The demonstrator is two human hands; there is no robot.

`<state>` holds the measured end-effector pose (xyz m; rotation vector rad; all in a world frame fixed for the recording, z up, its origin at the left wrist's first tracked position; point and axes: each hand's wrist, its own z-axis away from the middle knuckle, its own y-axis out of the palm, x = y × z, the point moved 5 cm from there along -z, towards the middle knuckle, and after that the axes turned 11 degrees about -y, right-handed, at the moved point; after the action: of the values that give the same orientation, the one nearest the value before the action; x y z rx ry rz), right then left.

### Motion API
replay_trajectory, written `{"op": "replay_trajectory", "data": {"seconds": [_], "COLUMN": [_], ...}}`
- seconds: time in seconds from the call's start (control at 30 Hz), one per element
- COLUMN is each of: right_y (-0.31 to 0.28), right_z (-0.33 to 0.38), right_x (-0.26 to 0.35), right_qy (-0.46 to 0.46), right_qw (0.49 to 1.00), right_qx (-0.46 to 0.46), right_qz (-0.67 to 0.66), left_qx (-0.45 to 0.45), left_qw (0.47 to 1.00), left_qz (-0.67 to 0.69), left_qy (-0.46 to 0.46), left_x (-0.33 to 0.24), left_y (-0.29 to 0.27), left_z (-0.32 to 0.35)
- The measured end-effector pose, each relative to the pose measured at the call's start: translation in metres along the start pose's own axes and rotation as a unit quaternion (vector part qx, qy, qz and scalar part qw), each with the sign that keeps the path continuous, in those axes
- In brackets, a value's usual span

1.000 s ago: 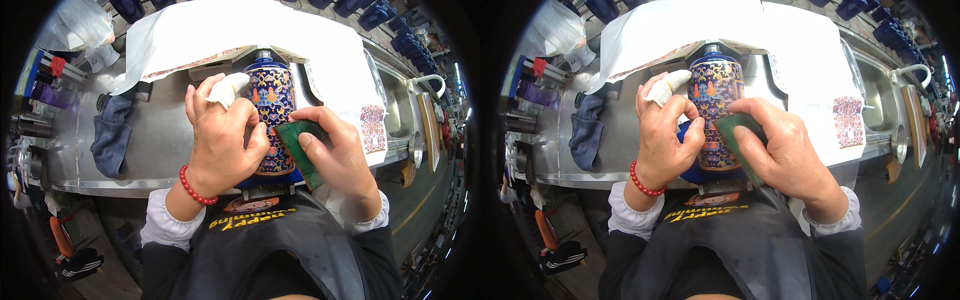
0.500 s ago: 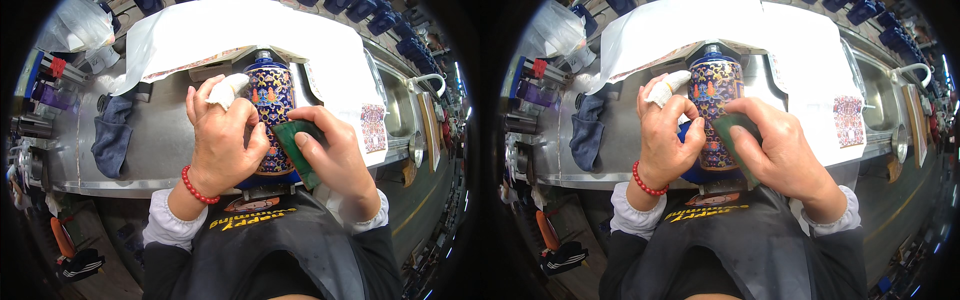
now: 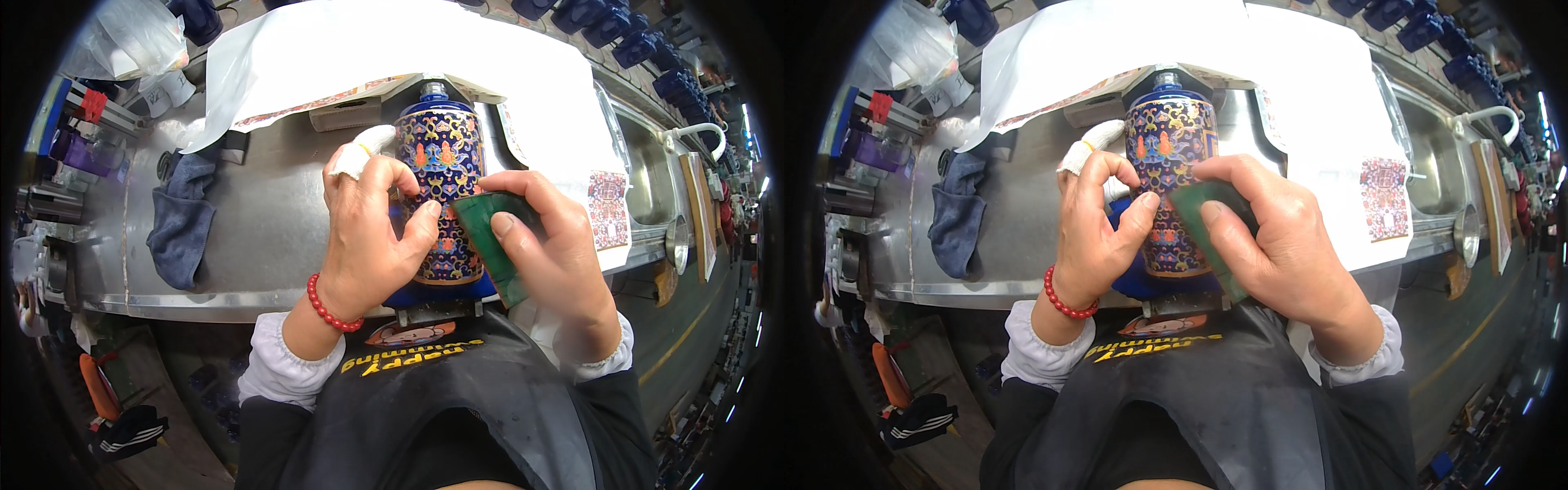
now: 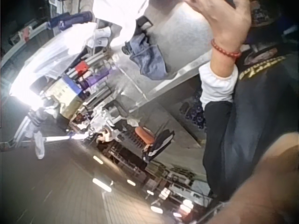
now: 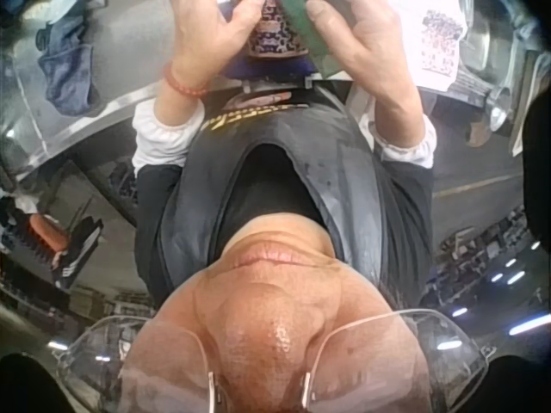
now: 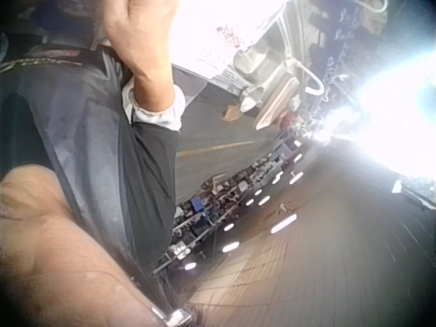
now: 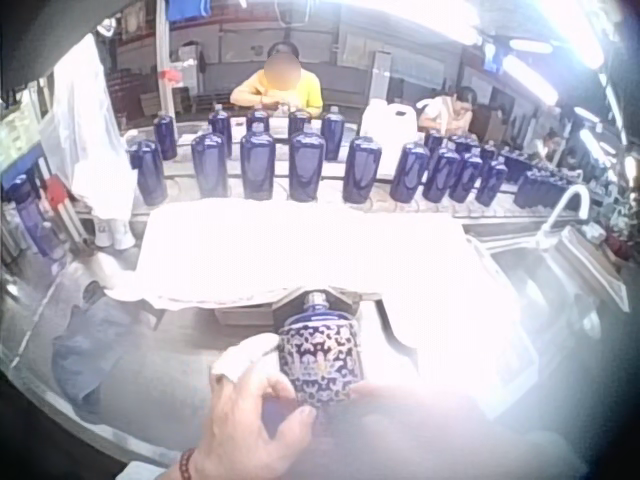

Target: The person holds a decorated ceramic vase and scrubs its surface with a green sponge. The person rotates the vase to clean different sides, then places it on a tray with other similar vases and picks up a plain blue vase to continue the task.

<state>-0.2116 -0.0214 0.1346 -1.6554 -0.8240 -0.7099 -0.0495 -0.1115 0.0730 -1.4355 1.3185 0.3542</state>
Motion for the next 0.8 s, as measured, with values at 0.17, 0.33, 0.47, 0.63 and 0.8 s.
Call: {"op": "replay_trajectory", "data": {"seconds": [0.17, 0.33, 0.47, 0.63, 0.8], "right_y": [-0.006, -0.004, -0.002, -0.005, -0.006], "right_z": [0.003, 0.006, 0.007, 0.003, -0.016], "right_x": [-0.002, -0.008, -0.008, 0.005, 0.024], "right_qy": [0.004, -0.009, -0.043, -0.098, -0.184], "right_qw": [0.999, 0.999, 0.998, 0.99, 0.965], "right_qx": [-0.029, -0.038, -0.031, -0.026, 0.045], "right_qz": [-0.03, -0.018, 0.027, 0.1, 0.18], "left_qx": [0.041, 0.033, 0.043, 0.114, 0.071], "left_qw": [0.973, 0.962, 0.943, 0.835, 0.904], "left_qz": [0.18, 0.224, 0.265, 0.481, 0.357], "left_qy": [-0.139, -0.151, -0.195, -0.241, -0.223], "left_x": [0.021, 0.028, 0.031, 0.03, 0.029], "left_y": [0.014, 0.023, 0.028, 0.034, 0.036], "left_z": [0.007, 0.011, 0.012, 0.017, 0.017]}}
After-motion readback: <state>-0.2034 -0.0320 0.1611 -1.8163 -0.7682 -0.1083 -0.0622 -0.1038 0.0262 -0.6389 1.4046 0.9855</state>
